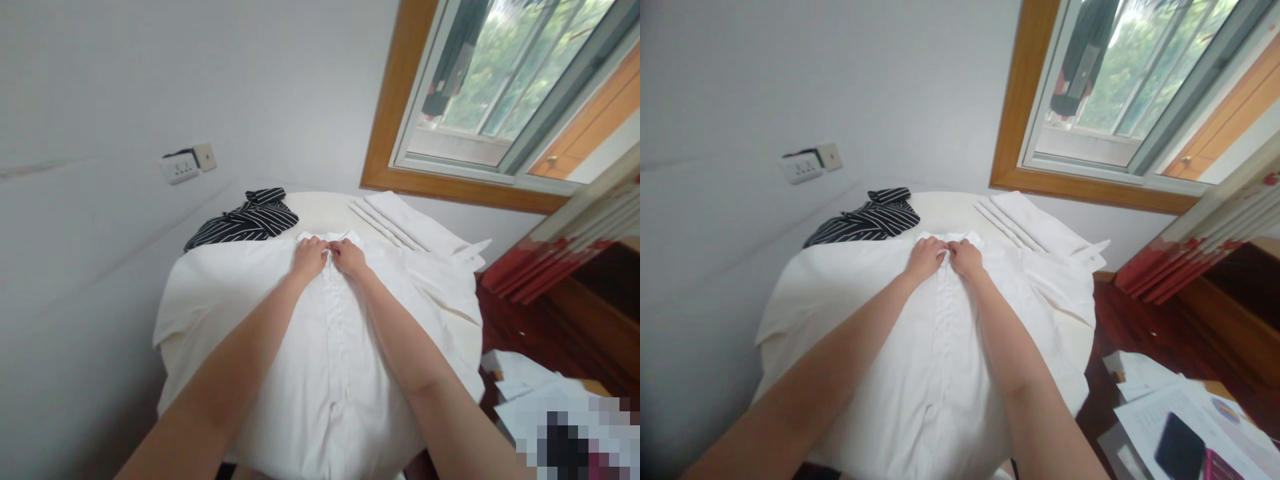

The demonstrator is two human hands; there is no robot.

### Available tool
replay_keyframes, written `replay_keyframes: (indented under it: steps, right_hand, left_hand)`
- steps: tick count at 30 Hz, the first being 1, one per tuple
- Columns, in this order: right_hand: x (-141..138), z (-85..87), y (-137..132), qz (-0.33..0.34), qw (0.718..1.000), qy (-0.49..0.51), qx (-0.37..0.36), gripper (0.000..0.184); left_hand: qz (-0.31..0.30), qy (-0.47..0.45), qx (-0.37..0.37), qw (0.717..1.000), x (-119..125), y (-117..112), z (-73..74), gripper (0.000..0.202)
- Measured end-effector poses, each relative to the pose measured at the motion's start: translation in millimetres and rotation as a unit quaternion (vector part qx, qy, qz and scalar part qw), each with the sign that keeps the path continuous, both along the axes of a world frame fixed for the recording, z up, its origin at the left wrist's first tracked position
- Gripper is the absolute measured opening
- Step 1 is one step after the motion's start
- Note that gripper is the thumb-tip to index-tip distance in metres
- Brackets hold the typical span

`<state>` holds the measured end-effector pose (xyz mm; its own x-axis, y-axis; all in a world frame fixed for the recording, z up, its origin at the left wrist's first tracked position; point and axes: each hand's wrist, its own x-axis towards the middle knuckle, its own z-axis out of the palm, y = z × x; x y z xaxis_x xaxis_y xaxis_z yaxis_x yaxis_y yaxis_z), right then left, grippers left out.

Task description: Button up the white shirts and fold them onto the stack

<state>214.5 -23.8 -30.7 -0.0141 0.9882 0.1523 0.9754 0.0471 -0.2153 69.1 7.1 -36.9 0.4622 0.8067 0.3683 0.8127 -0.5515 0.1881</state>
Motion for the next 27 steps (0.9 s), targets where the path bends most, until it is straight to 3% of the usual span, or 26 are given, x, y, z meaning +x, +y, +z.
replay_keyframes:
  steps: [13,27]
  right_hand:
    - [5.9,-4.3,-1.0,0.02,0.999,0.009,0.042,0.033]
    - [21.1,-19.5,6.2,0.034,0.982,0.157,0.098,0.03]
  left_hand:
    - [-0.017,0.01,0.013,1.0,-5.4,-2.2,-2.5,0.026]
    - [-0.01,-0.001,0.037,0.999,-8.4,-1.1,-0.8,0.03]
